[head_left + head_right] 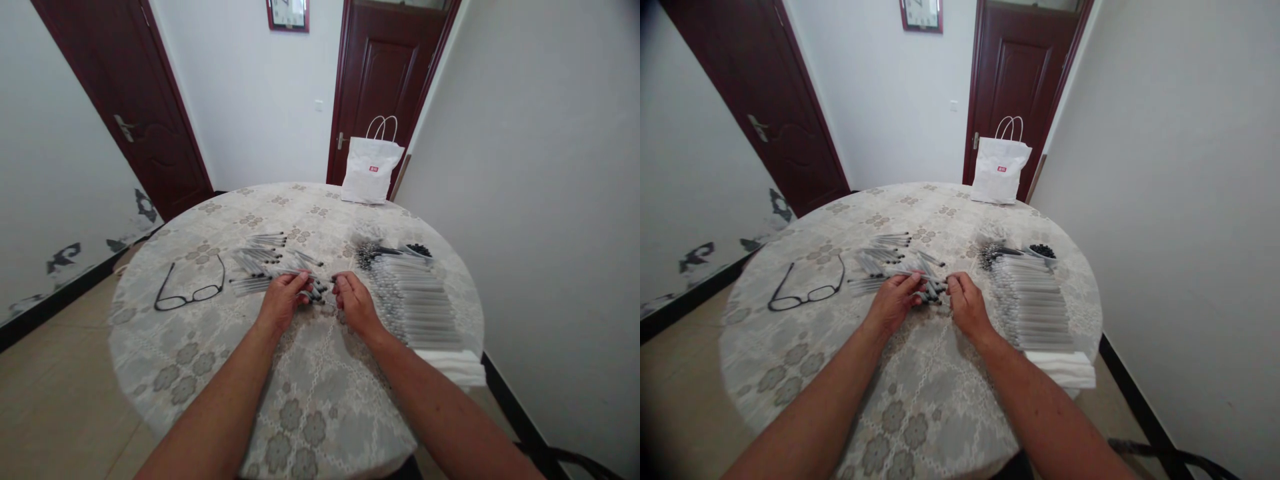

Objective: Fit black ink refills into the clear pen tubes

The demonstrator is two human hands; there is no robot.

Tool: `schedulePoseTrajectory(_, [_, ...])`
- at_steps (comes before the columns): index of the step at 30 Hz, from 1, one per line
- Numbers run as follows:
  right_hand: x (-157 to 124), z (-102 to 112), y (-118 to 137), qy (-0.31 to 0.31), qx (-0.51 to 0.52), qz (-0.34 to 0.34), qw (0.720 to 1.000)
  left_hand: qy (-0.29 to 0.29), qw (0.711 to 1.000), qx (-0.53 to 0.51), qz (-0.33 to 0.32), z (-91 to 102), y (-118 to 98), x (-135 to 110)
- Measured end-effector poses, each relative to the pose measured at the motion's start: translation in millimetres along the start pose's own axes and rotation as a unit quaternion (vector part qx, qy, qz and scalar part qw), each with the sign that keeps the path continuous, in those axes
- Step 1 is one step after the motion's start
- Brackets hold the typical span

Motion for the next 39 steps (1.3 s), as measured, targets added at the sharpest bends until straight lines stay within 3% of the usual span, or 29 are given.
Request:
schedulePoseTrajectory(5, [1.3,0.1,2.2,0.021,-0.042,0.002,0.999,-0.001,1.000,0.005,-0.002,0.0,-0.2,-0.1])
schedulePoseTrajectory(9, [0.3,-1.6,2.4,-0.002,0.010,0.010,1.000,-0.005,1.000,0.003,0.000,-0.3,-1.5,-1.3])
schedulePoseTrajectory(13, [-0.9,-1.8,0.5,0.000,0.032,-0.024,0.999,-0.002,1.000,0.007,-0.005,-0.2,-0.1,-0.5])
schedulePoseTrajectory(20, [2.6,-0.4,-2.2,0.027,-0.035,-0.026,0.999,-0.008,1.000,0.009,-0.008,0.0,0.8,1.0])
schedulePoseTrajectory(28, [0.3,-1.7,-2.0,-0.009,0.053,-0.032,0.998,-0.011,1.000,0.007,-0.006,-0.4,-1.0,-0.6])
schedulePoseTrajectory(34, [2.1,-0.5,-7.6,0.032,0.013,-0.062,0.997,-0.010,1.000,0.015,-0.008,-0.8,-1.4,-1.0])
schedulePoseTrajectory(39, [2.6,-2.7,-4.9,0.017,0.043,-0.038,0.998,-0.010,1.000,0.012,-0.011,0.4,-0.2,-0.6])
Point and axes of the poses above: each hand's wrist, its own x-axis towards the middle knuckle, its own z-axis out of the back of the hand, y = z × x, the point moved 2 cm from there along x, towards the middle knuckle, and after that the axes turned 14 degrees about x, right-handed, at the moved point
